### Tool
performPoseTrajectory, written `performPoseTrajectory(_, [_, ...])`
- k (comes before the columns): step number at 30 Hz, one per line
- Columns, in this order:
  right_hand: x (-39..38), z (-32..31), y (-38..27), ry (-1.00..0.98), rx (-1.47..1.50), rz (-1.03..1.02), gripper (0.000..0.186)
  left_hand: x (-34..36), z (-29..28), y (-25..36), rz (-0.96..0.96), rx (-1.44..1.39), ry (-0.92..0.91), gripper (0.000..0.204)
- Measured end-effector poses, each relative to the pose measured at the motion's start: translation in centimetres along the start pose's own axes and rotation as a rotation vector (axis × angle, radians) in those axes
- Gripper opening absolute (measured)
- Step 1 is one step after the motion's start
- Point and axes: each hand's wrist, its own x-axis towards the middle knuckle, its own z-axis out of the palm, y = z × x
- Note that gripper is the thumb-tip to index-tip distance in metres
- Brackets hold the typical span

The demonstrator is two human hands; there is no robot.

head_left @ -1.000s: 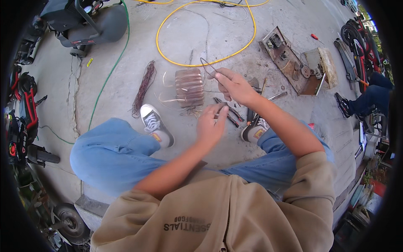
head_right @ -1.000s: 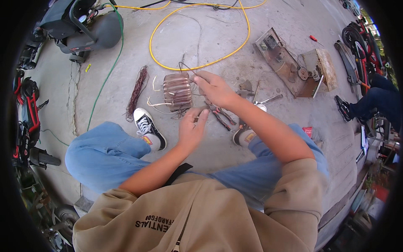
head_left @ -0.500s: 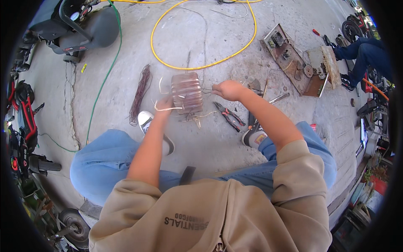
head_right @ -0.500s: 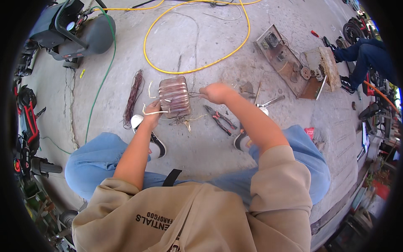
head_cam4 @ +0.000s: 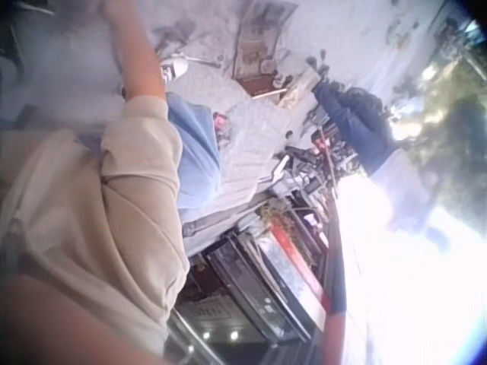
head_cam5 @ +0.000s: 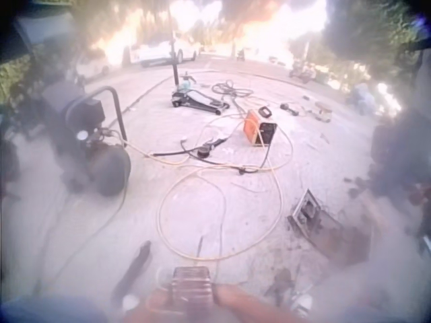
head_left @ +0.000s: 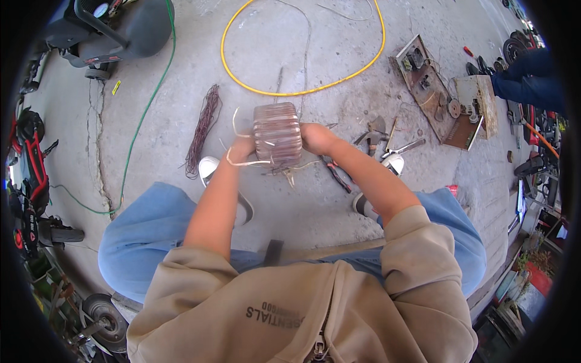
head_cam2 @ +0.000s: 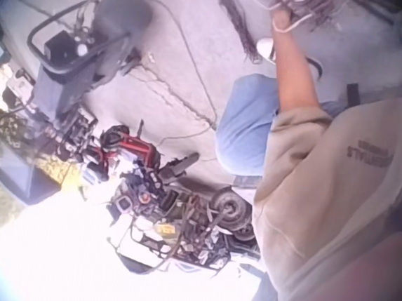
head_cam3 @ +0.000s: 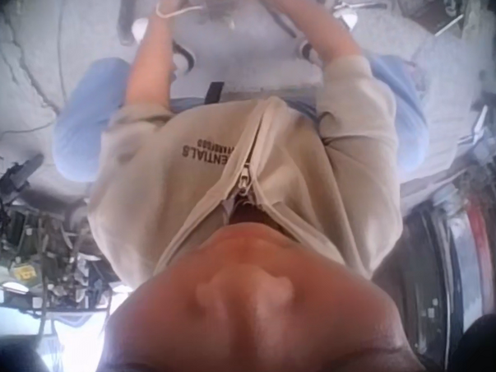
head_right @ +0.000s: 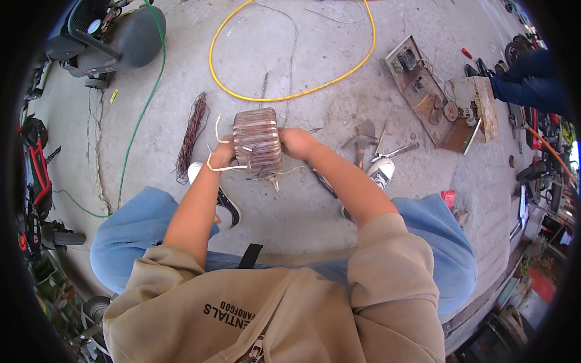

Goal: The person sits on the floor and winds a long copper wire around a rectangular laminated core by hand. They repeatedly wrap the wire, adjust the bundle, and continue winding until the core is fully covered.

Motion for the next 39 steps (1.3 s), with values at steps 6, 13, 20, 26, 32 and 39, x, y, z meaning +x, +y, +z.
performPoseTrajectory(6, [0.0, -1.3, -0.6, 0.105, -0.217, -0.204, 0.02, -0.8, -1.1, -2.3, 0.06, -0.233, 0.097, 0.022])
performPoseTrajectory(13, [-4.8, -11.5, -2.3, 0.47, -0.079, -0.078, 0.016, -4.2, -4.0, -0.7, 0.176, -0.69, 0.468, 0.027])
performPoseTrajectory(20, [-7.7, -9.4, -4.2, 0.408, -0.096, -0.043, 0.031, -5.1, -2.9, 2.1, 0.333, -1.208, 0.793, 0.017])
performPoseTrajectory(26, [-6.1, -4.0, -8.7, 0.342, -0.356, -0.105, 0.088, -5.1, -3.4, 0.5, 0.443, -0.809, 0.917, 0.016])
performPoseTrajectory(32, [-2.5, -2.8, -9.6, 0.222, -0.49, 0.004, 0.122, -2.9, -4.6, 2.2, 0.439, -0.502, 0.91, 0.008])
performPoseTrajectory(39, [0.3, -5.8, -8.2, 0.108, -0.339, -0.044, 0.124, -4.3, -18.2, -0.4, -0.533, 1.542, 0.896, 0.025])
